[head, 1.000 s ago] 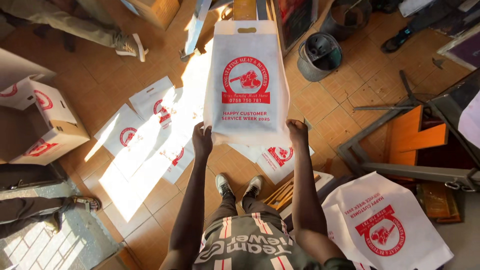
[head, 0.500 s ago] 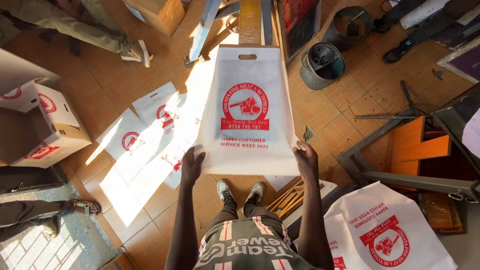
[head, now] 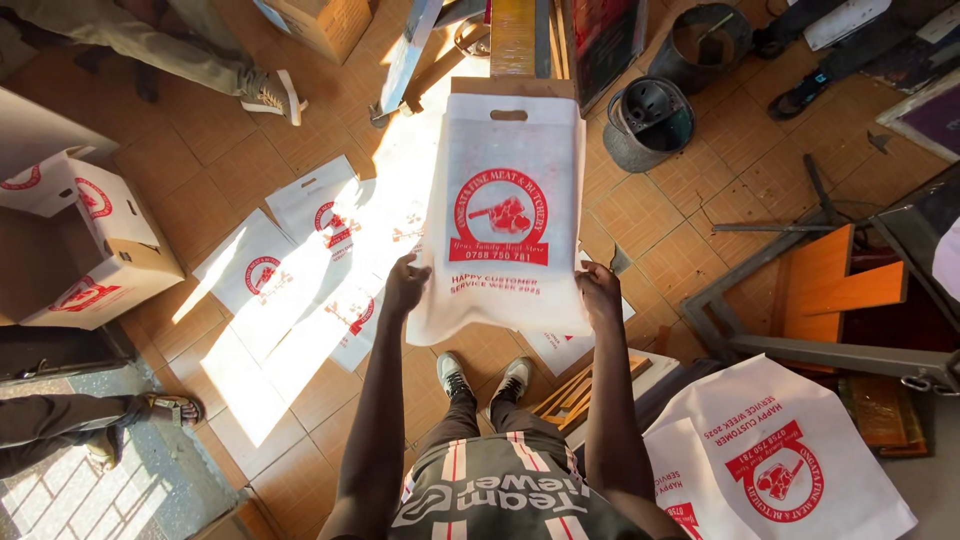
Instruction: The person repeatedly places white plastic bags onto a manual printing press, presses the lever to stamp a red logo, and then removes the printed bags. The person arranges the finished bags on the floor and later stacks them on a nearby table.
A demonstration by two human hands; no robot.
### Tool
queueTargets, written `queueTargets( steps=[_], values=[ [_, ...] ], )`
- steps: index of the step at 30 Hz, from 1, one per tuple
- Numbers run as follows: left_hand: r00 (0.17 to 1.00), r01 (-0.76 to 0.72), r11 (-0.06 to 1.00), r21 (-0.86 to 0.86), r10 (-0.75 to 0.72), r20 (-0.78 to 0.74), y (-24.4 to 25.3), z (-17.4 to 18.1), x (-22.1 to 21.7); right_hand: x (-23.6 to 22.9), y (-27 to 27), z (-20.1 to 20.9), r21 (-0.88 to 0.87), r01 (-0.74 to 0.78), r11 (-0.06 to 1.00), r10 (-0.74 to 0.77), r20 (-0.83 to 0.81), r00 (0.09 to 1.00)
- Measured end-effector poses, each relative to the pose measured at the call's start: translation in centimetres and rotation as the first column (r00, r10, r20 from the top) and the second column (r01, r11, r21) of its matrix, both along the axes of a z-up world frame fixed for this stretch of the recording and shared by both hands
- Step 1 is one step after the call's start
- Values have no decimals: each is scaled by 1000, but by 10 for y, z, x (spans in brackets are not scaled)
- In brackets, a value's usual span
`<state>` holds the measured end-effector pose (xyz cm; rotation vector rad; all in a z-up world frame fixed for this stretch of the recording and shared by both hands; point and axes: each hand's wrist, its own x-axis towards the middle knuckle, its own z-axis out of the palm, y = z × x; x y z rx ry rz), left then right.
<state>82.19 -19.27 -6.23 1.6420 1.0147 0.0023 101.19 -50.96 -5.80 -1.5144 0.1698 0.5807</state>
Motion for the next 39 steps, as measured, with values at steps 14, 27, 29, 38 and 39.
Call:
queueTargets(
  steps=[14, 27, 29, 38, 39],
  values=[
    [992, -15, 977, -213, 41, 121, 0, 1, -16, -19, -23, 18, 38, -1, 999, 3, -64, 998],
    [987, -22, 981, -195, 52, 152, -19, 50, -28, -22, -61, -55, 106, 22, 994, -11, -101, 995],
    [988, -5, 986, -169, 32, 152, -19, 28, -20, -27, -42, -11, 93, 15, 996, -10, -58, 998],
    [986, 2, 983, -183, 29, 166, -23, 79, -21, -28, -70, -68, 188, -43, 981, 56, -63, 996],
    [988, 0, 988, -155, 24, 155, -25, 89, -20, -29, -72, -71, 201, -9, 980, 31, -106, 994]
  ],
)
